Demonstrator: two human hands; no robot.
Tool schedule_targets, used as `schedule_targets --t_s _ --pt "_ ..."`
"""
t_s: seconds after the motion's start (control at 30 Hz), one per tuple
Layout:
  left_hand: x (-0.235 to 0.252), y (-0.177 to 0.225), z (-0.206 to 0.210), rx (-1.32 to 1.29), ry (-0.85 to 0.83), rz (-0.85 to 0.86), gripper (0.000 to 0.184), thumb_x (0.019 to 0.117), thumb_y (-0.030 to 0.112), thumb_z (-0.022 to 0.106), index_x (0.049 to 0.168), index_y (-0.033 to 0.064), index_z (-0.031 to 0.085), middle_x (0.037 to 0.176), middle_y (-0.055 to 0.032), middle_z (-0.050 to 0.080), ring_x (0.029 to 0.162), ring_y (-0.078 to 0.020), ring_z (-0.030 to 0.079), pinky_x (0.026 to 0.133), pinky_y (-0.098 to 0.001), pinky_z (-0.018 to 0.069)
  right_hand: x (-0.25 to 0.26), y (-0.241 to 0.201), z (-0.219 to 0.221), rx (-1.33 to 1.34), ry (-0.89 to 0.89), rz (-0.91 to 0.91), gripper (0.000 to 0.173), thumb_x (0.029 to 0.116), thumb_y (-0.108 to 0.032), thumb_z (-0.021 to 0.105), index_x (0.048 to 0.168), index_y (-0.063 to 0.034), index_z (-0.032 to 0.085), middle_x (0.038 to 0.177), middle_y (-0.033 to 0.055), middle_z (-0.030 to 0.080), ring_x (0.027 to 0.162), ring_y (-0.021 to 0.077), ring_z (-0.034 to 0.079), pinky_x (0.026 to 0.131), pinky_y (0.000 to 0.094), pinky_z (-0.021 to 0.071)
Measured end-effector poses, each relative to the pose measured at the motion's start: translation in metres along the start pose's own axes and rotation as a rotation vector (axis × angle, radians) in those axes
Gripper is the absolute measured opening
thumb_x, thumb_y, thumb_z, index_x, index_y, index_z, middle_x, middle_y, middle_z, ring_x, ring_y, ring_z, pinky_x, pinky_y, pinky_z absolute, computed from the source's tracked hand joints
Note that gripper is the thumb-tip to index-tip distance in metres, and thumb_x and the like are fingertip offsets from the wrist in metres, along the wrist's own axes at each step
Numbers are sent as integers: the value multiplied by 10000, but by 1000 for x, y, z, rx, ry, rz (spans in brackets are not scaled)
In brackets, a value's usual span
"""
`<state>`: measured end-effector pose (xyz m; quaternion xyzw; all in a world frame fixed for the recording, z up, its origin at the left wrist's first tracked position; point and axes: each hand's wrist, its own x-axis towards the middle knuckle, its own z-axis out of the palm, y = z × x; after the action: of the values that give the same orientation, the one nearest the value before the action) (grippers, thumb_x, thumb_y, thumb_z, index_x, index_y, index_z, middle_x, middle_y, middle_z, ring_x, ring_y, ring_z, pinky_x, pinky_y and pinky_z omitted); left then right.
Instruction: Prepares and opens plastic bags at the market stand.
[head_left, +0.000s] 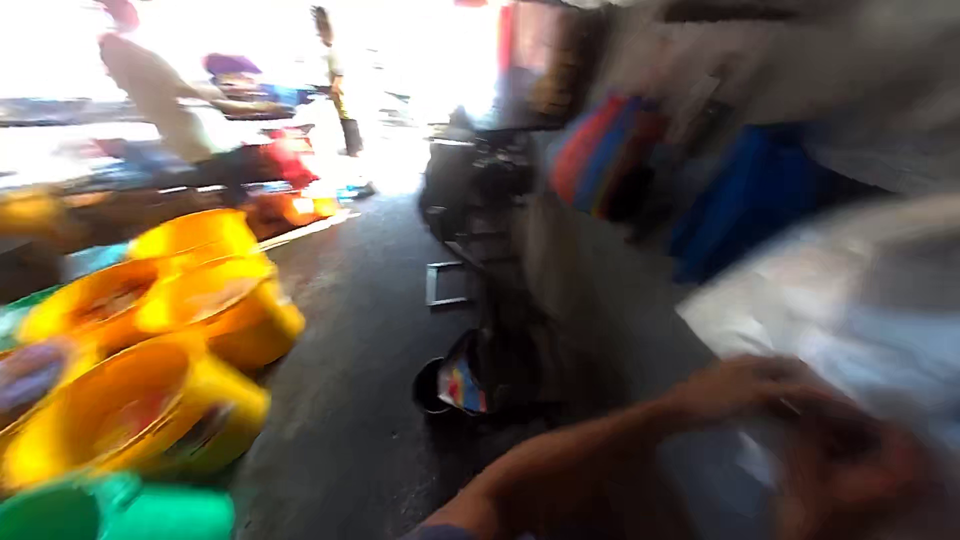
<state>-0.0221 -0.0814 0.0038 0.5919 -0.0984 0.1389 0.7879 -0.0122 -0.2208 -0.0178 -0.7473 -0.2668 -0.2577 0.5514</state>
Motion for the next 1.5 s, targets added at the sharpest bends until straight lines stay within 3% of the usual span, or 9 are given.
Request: schedule_targets --t_s 0.2,0.33,0.5,0.6,0.67,0.83,1.0,1.13,1.5 --pt "6 -43 -18 -175 74 0 165 1035 176 521 953 122 653 739 64 625 603 -8 569 574 -193 512 5 15 -3 87 -10 -47 154 981 -118 629 949 29 599 836 -8 595 729 -60 572 676 111 521" --pt "-4 -62 -26 -463 76 -39 161 990 328 659 965 169 661 836 16 690 722 -71 671 679 -264 586 -3 18 -17 141 78 -30 84 958 -122 628 916 -90 563 841 -70 560 704 -54 549 632 125 517" --pt "-12 -62 -33 -376 91 -44 78 985 139 641 916 153 608 806 9 649 678 -58 626 635 -231 552 -5 24 -36 154 174 -41 83 963 -135 636 964 -171 561 858 -129 567 733 -52 555 650 136 509" --pt "-18 -51 -39 -213 2 -126 194 983 42 607 1161 114 577 948 -28 667 779 -85 638 712 -251 555 -4 27 -42 197 202 -35 104 955 -133 645 969 -209 575 859 -142 583 730 -35 568 644 158 519" --pt "-20 -43 -41 -194 -61 -200 234 994 27 582 1219 86 598 997 -48 676 824 -101 651 759 -276 566 -4 28 -45 230 209 -27 118 948 -122 648 981 -215 584 871 -133 592 738 -18 580 646 177 529" --pt "-15 -39 -39 -101 -58 -115 76 1001 79 607 957 64 667 818 -27 648 670 -62 586 620 -218 511 -5 29 -43 133 125 32 68 974 -147 618 986 -154 552 832 -107 548 709 -26 554 641 175 522" --pt "-9 -18 -16 56 -104 109 80 986 89 633 908 76 646 769 -17 619 641 -69 569 584 -214 500 -10 25 -29 113 -89 108 337 993 -147 612 1282 5 532 1063 81 643 889 120 688 752 311 626" --pt "-7 -8 -10 -3 -173 120 122 999 170 634 911 85 634 742 -11 612 607 -59 565 555 -202 493 -12 -2 -18 236 -73 37 292 984 -329 674 1155 -113 576 1017 -10 655 886 90 687 747 286 633" --pt "-15 -10 -15 -203 -116 101 214 997 289 660 833 163 606 681 38 527 537 -25 477 489 -169 429 -7 -17 -16 285 23 132 70 1005 -125 572 1026 -82 623 879 -17 649 712 78 684 639 294 639"
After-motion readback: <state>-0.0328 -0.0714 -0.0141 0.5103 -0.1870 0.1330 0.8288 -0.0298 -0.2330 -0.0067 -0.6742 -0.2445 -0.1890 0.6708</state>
